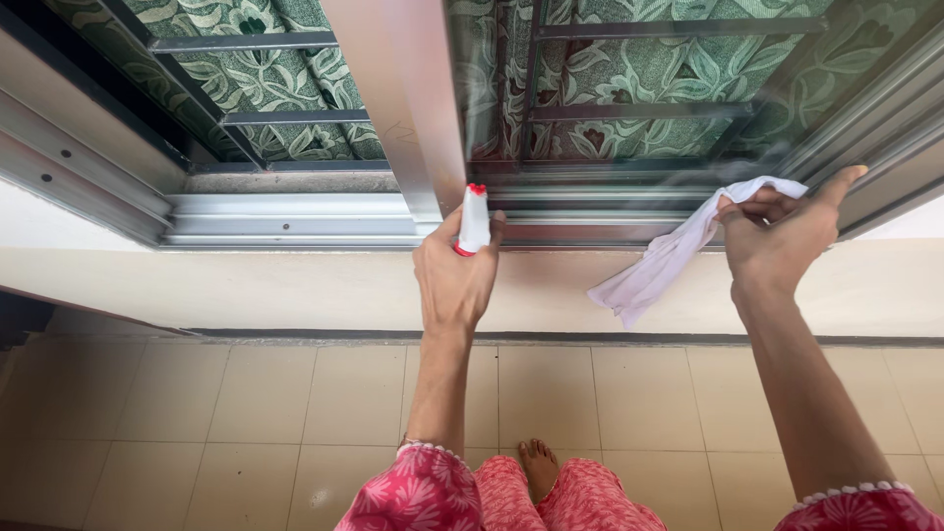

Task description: The person cleans a sliding window by spraying a cleaning solution from a yellow bottle and wiping the glass and frame with a white cloth. The person systematically wipes the lower frame, vertical mullion, and glass panes.

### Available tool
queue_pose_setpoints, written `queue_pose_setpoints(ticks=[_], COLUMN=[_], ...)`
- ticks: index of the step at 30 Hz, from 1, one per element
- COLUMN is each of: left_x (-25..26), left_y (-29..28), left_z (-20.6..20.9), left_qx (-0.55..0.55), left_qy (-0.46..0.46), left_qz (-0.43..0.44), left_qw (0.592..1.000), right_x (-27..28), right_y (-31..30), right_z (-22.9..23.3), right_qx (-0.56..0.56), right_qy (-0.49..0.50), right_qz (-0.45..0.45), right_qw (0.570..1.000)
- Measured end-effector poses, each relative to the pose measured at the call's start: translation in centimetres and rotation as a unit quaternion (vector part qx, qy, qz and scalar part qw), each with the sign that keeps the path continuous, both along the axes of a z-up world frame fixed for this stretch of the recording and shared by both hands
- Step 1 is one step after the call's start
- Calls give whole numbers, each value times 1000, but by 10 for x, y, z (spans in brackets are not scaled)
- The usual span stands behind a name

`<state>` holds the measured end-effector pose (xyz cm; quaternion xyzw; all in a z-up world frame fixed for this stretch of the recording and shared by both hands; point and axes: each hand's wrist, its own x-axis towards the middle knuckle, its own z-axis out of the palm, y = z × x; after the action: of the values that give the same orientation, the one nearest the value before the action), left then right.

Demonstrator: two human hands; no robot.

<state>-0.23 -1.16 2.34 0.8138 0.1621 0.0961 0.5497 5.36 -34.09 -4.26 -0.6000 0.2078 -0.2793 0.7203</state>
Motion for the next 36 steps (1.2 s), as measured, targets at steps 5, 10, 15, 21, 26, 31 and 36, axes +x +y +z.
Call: queue_pose_setpoints(ticks=[5,10,15,21,26,31,36], left_x=[0,-4,-7,-9,-13,-23,-24], left_y=[25,57,82,81,76,72,70], left_z=[-1,9,16,18,16,12,12], left_qx=[12,-65,-75,-74,-103,-114,-99], left_qy=[-30,42,9,-24,-2,-9,2], left_qz=[40,72,85,84,89,80,90], left_qw=[999,994,994,993,991,990,991], right_x=[-14,-16,-42,-65,-49,-45,-41], right_y=[37,81,106,74,61,73,81], right_z=[1,-10,-4,18,31,38,38], right_qx=[-232,-130,-314,-293,-319,-330,-318], right_qy=[80,7,7,-22,18,27,4], right_qz=[20,83,128,109,150,181,232], right_qw=[969,988,941,950,936,926,919])
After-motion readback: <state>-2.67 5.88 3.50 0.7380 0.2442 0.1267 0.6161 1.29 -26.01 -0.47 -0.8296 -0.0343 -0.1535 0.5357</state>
